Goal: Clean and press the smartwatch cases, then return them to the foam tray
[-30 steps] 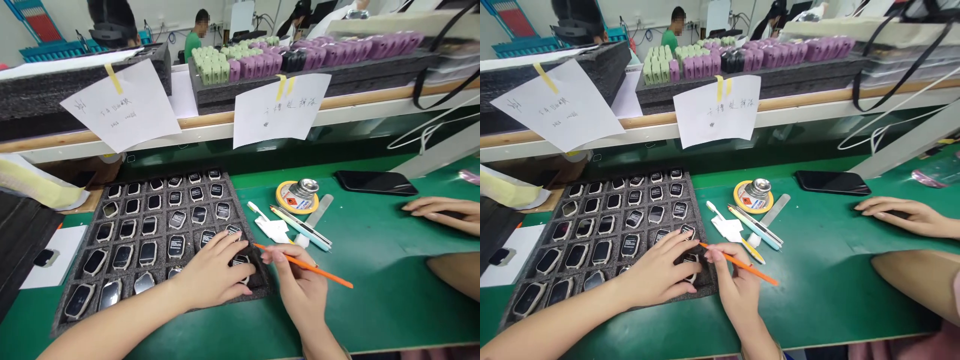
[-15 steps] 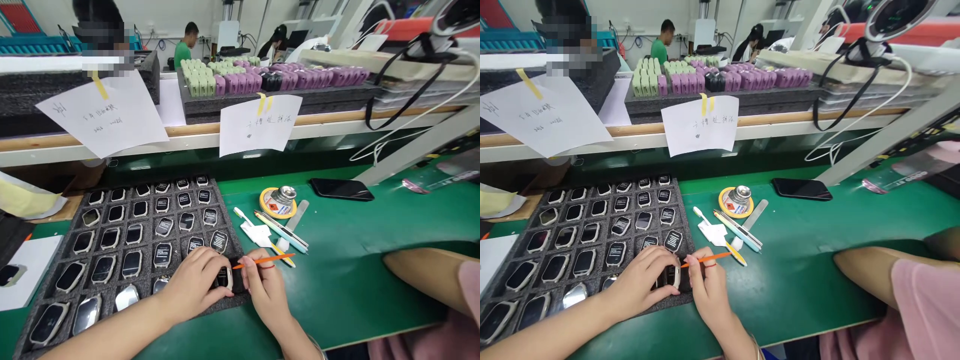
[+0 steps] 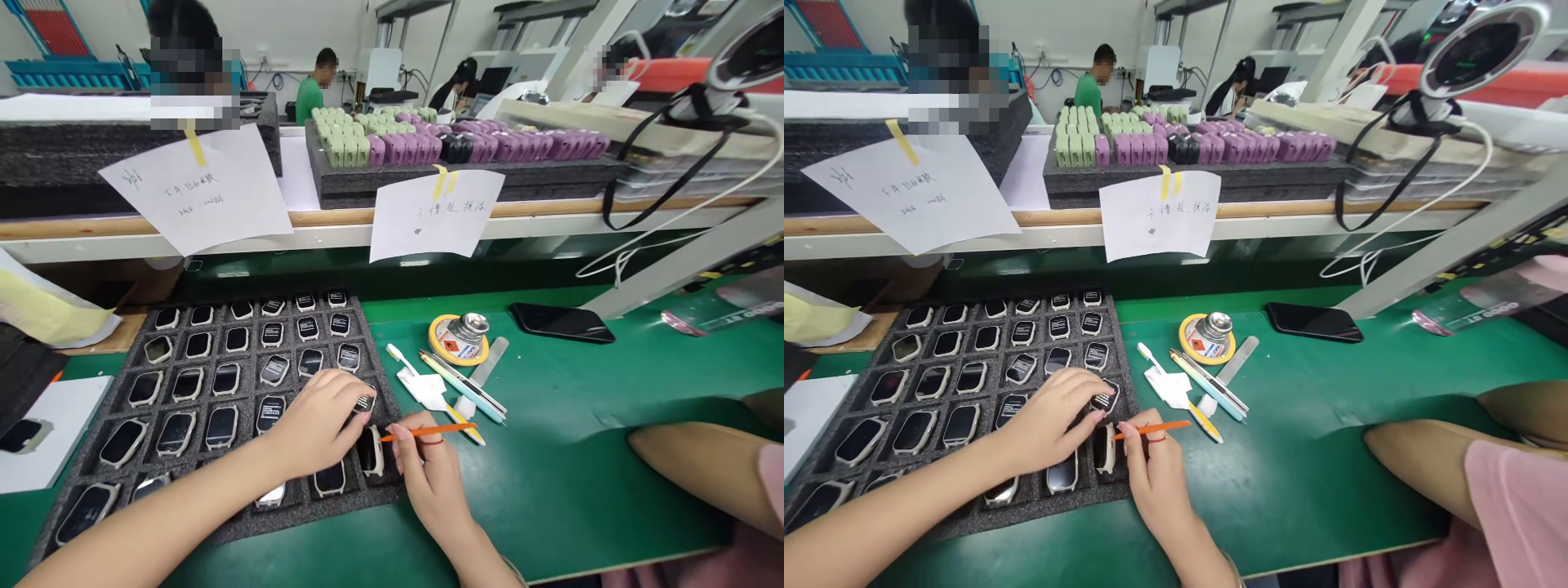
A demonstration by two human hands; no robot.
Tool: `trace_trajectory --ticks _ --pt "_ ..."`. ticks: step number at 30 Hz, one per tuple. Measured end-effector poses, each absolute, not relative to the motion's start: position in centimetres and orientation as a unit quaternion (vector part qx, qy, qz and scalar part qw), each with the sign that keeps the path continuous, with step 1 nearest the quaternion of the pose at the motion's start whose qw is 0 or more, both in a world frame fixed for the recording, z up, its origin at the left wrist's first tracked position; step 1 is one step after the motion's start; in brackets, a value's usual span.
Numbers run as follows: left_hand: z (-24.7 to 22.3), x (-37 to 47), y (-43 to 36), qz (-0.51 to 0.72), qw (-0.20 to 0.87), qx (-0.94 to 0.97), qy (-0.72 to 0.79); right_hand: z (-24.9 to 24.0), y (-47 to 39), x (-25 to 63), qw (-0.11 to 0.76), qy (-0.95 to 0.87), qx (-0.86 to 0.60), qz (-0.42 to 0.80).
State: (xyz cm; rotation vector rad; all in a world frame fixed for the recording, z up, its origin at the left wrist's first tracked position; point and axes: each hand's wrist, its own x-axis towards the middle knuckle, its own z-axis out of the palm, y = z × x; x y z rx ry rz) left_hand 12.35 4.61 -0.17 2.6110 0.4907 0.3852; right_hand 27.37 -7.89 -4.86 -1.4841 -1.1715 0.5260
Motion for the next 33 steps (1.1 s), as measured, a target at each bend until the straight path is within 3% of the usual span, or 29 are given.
trace_trajectory --ticks 10,18,33 --pt "-1.0 13.4 7.2 0.120 0.140 0.978 0.099 -4.4 -7.4 27.6 0.605 -0.434 -0.602 0.288" --pt "-2.7 11.3 6.9 0.198 0.183 0.953 0.137 -2.4 -3.9 28.6 0.613 -0.447 -0.572 0.313" --pt "-2.7 11.6 6.4 0.208 0.259 0.916 0.224 -4.7 -0.9 28.1 0.559 -0.469 -0.588 0.349"
